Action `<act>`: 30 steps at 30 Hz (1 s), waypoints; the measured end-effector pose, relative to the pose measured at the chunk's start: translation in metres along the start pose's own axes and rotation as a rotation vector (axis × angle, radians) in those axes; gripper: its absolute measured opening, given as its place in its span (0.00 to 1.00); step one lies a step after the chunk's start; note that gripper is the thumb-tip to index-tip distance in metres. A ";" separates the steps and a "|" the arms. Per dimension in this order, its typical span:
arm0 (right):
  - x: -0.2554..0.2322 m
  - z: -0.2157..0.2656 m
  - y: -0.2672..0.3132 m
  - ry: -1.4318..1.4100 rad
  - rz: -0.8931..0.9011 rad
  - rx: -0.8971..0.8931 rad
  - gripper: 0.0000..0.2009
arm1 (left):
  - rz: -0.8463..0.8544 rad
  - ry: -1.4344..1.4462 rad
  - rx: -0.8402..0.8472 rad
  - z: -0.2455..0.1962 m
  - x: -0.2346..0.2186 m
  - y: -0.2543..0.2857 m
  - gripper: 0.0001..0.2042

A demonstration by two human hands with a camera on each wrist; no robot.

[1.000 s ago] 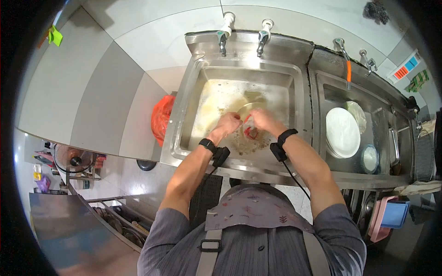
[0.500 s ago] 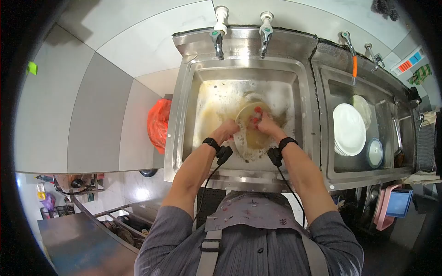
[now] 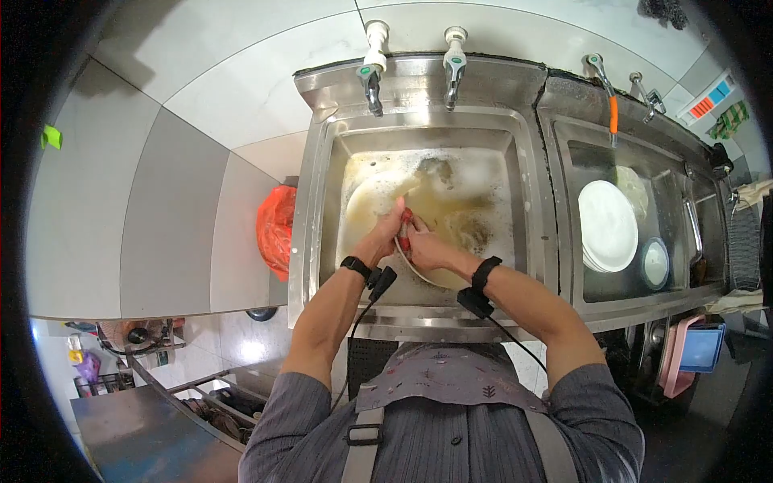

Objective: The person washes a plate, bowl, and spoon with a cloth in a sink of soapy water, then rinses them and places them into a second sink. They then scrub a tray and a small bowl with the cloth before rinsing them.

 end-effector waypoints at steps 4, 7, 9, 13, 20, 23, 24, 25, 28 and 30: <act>-0.037 -0.008 -0.009 0.186 0.005 0.070 0.36 | 0.042 -0.036 0.100 0.001 0.000 0.012 0.37; -0.049 -0.041 -0.019 0.228 0.033 0.163 0.37 | -0.061 -0.139 0.113 -0.005 -0.014 0.023 0.37; -0.056 -0.057 -0.014 0.246 0.076 0.200 0.38 | -0.083 -0.128 0.117 -0.012 -0.016 0.034 0.36; -0.051 -0.116 -0.001 0.211 0.049 0.361 0.41 | -0.119 -0.124 0.207 -0.044 -0.011 0.065 0.37; -0.058 -0.097 -0.011 0.017 -0.057 0.442 0.38 | -0.115 -0.085 0.229 -0.054 0.016 0.082 0.36; -0.064 -0.051 -0.027 -0.023 -0.183 0.227 0.37 | -0.114 -0.062 0.201 -0.046 0.024 0.076 0.34; -0.066 -0.032 -0.028 0.013 -0.204 0.142 0.35 | -0.101 0.004 0.218 -0.041 0.023 0.073 0.32; -0.063 -0.016 -0.026 0.012 -0.171 0.146 0.34 | -0.088 0.070 0.235 -0.039 0.021 0.068 0.30; -0.050 0.020 -0.014 -0.006 -0.055 0.156 0.30 | -0.123 0.283 0.353 -0.040 0.006 0.054 0.27; -0.043 0.028 -0.005 0.006 -0.132 0.102 0.28 | -0.137 0.334 0.390 -0.042 -0.004 0.054 0.25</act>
Point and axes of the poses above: each hand's wrist, its own y-axis away from the middle knuckle, its own x-axis out of the palm, z = x × y, the point moved 9 cm from there along -y, towards the middle knuckle, and after that the axes turned 5 degrees about y, right-handed, at the moved point
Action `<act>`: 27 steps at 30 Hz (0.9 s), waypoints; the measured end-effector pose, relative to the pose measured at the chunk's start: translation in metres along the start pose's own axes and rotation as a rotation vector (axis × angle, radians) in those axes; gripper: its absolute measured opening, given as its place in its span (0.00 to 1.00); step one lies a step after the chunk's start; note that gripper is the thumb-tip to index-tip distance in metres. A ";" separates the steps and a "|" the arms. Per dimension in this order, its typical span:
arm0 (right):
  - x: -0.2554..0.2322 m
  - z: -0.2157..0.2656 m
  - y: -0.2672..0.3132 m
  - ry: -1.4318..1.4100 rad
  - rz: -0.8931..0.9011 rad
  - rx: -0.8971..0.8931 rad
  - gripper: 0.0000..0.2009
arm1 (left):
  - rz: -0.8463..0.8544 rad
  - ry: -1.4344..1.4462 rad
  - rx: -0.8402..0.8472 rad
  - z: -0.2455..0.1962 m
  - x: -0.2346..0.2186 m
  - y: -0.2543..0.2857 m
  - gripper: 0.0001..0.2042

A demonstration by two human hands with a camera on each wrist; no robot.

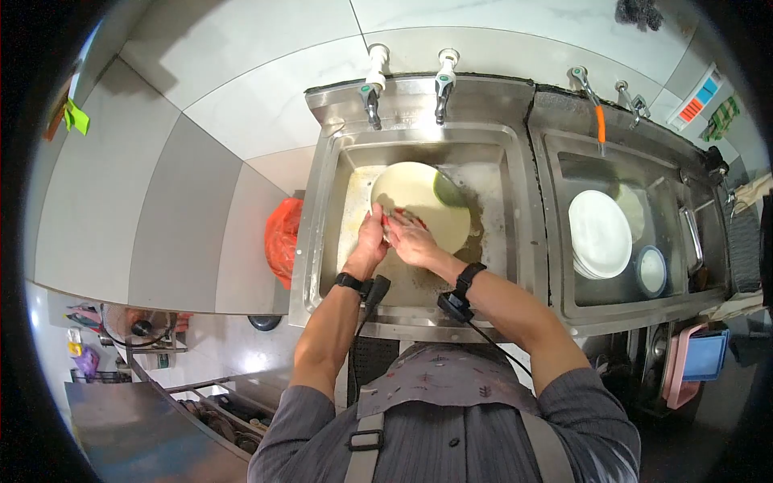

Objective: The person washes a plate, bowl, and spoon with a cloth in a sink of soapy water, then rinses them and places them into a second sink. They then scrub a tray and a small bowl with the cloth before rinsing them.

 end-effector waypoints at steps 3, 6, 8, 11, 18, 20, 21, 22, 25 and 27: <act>-0.010 0.012 0.029 0.015 -0.178 -0.302 0.22 | 0.006 0.085 0.102 -0.008 -0.016 -0.007 0.26; -0.028 -0.004 0.050 0.065 0.018 -0.337 0.21 | -0.008 0.050 0.092 -0.022 -0.005 0.018 0.27; -0.044 -0.022 0.058 0.156 0.063 -0.336 0.22 | -0.008 0.048 0.081 -0.021 -0.013 0.015 0.28; -0.069 -0.050 0.061 0.293 0.074 -0.299 0.25 | -0.019 0.042 0.065 -0.029 -0.007 0.035 0.28; -0.107 -0.101 0.013 0.415 -0.139 0.032 0.29 | 0.054 -0.084 -0.024 -0.012 0.023 0.060 0.33; -0.114 -0.084 0.001 0.455 -0.170 0.049 0.29 | 0.163 -0.063 -0.045 -0.006 0.035 0.065 0.32; -0.105 -0.080 -0.006 0.452 -0.169 0.045 0.29 | 0.109 -0.098 -0.072 -0.006 0.036 0.070 0.32; -0.099 -0.069 -0.013 0.433 -0.246 -0.027 0.28 | 0.106 -0.099 -0.070 -0.003 0.033 0.067 0.32; -0.077 -0.029 -0.017 0.354 -0.262 -0.134 0.28 | 0.122 -0.081 -0.037 0.002 0.033 0.062 0.33; -0.059 0.008 -0.005 0.338 -0.171 -0.256 0.32 | 0.126 -0.056 -0.051 0.003 0.032 0.062 0.33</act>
Point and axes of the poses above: each hand's wrist, its own y-axis away from the middle knuckle, its own x-axis out of the palm, z = x × y, the point moved 9 cm from there along -y, towards the middle knuckle, and after that the axes turned 5 degrees about y, right-handed, at the moved point
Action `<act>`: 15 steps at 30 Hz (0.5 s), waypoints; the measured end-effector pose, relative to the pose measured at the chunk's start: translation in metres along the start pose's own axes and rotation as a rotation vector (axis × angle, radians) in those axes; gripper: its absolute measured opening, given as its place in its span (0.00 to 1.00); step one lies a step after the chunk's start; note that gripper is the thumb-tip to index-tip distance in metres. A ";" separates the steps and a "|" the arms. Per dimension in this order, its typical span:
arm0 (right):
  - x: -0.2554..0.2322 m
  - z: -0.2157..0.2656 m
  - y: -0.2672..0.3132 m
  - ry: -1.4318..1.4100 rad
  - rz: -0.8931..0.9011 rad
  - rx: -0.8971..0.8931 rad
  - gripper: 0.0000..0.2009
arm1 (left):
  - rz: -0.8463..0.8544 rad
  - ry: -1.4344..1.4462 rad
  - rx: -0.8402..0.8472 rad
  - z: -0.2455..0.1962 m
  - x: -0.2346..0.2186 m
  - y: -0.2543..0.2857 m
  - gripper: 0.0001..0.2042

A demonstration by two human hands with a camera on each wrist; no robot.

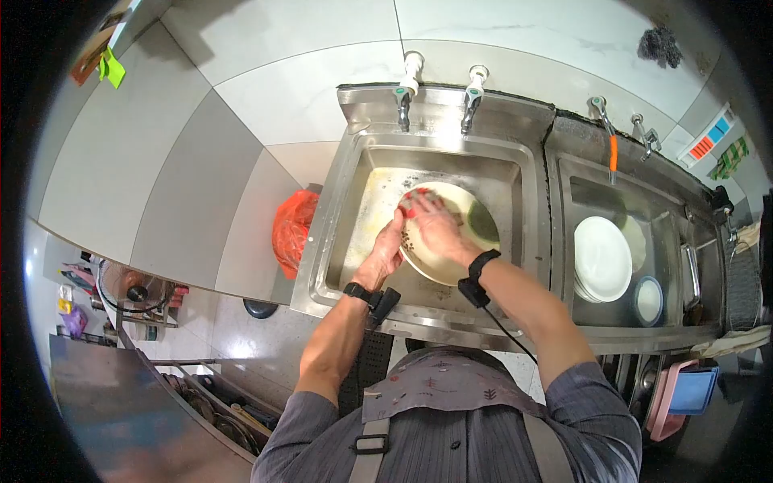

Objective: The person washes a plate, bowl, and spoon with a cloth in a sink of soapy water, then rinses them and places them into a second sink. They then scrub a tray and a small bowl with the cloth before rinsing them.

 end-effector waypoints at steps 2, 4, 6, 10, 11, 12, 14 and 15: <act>-0.005 0.033 0.011 -0.179 0.062 0.012 0.31 | 0.007 0.025 -0.013 0.006 -0.008 -0.003 0.34; 0.004 0.044 0.020 -0.274 0.087 0.027 0.30 | -0.033 0.110 0.004 0.007 -0.022 -0.005 0.34; 0.005 0.058 0.027 -0.331 0.066 -0.090 0.27 | -0.013 0.056 0.003 0.006 -0.031 -0.002 0.35; 0.003 0.045 0.023 -0.287 0.099 -0.161 0.26 | -0.028 0.001 0.000 0.006 -0.027 0.009 0.35; 0.009 0.034 0.016 -0.169 0.112 -0.139 0.26 | -0.026 0.001 0.001 0.004 -0.023 0.013 0.35; 0.012 0.022 0.010 -0.052 0.126 -0.116 0.26 | -0.007 -0.013 0.017 0.000 -0.016 0.017 0.33; -0.004 -0.006 0.004 0.050 0.148 -0.017 0.28 | -0.023 -0.002 0.032 0.000 -0.016 0.021 0.27; -0.009 -0.021 0.005 0.105 0.152 0.049 0.29 | -0.027 -0.002 0.030 0.001 -0.017 0.021 0.27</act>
Point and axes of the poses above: each hand's wrist, its own y-axis away from the middle knuckle, its own x-axis out of the palm, z = x × y, the point moved 9 cm from there along -y, towards the middle knuckle, and after that the axes turned 5 degrees about y, right-handed, at the moved point
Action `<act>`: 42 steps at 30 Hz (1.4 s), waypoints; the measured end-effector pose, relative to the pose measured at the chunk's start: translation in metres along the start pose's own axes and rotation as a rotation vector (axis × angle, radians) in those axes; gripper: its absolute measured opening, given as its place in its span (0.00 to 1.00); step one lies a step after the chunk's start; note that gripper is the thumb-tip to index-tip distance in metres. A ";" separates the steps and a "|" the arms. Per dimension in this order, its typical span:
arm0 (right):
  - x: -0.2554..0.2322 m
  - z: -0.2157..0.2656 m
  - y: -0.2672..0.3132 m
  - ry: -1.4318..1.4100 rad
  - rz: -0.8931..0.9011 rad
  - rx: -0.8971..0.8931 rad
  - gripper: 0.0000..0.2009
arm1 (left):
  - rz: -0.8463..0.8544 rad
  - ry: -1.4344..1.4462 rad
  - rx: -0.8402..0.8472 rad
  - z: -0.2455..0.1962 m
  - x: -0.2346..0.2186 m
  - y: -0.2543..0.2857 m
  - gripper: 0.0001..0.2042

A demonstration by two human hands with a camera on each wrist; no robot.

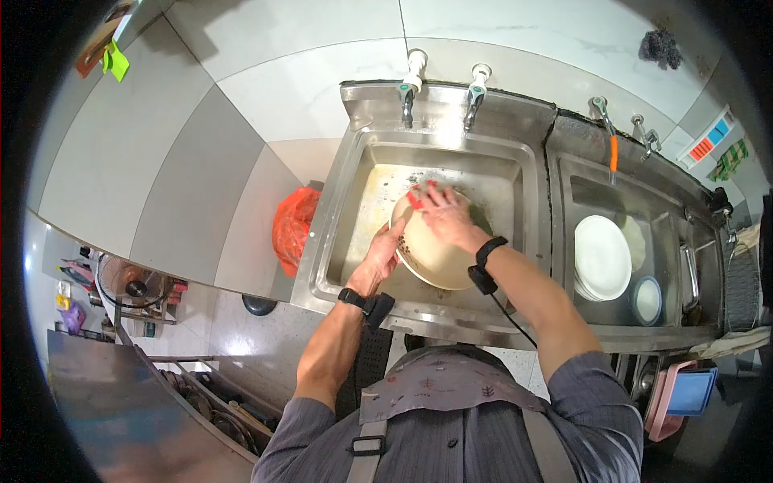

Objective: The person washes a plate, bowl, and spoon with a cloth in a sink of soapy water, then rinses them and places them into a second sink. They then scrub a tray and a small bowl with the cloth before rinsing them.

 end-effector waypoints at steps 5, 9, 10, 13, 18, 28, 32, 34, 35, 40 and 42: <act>0.000 -0.068 0.024 -0.146 -0.057 0.188 0.32 | -0.020 0.018 0.082 -0.016 0.003 0.008 0.20; 0.023 -0.119 0.053 -0.448 -0.159 0.585 0.32 | -0.009 -0.030 0.111 -0.019 -0.001 0.004 0.21; 0.038 -0.132 0.056 -0.445 -0.161 0.593 0.32 | -0.029 0.005 0.142 -0.019 -0.007 -0.002 0.21; 0.096 -0.125 0.080 -1.469 0.023 0.854 0.17 | -0.026 0.063 0.180 -0.020 -0.015 -0.012 0.21; 0.084 -0.110 0.091 -1.628 0.103 0.759 0.13 | 0.010 0.142 0.179 -0.020 -0.025 -0.028 0.19; -0.058 -0.104 0.083 -0.588 -0.383 0.423 0.17 | -0.138 -0.174 0.005 -0.042 -0.016 -0.037 0.60; -0.090 -0.081 0.087 -0.393 -0.443 0.421 0.16 | -0.165 0.203 -0.022 -0.059 0.014 -0.016 0.59; -0.088 -0.066 0.089 -0.314 -0.458 0.327 0.15 | -0.152 0.264 -0.014 -0.075 0.039 0.005 0.51; -0.089 -0.054 0.090 -0.233 -0.474 0.233 0.15 | -0.134 0.327 -0.006 -0.079 0.048 0.010 0.43; -0.047 -0.022 0.091 -0.226 -0.359 -0.032 0.24 | -0.030 0.354 0.025 -0.064 0.018 -0.027 0.13; -0.051 0.006 0.102 -0.213 -0.395 -0.163 0.28 | -0.011 0.444 -0.021 -0.040 -0.004 -0.043 0.13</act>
Point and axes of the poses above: each hand's wrist, its own y-axis away from the middle knuckle, its own x-axis out of the palm, z = x × y, the point moved 9 cm from there along -y, towards the middle knuckle, and after that the axes turned 5 degrees about y, right-handed, at the moved point
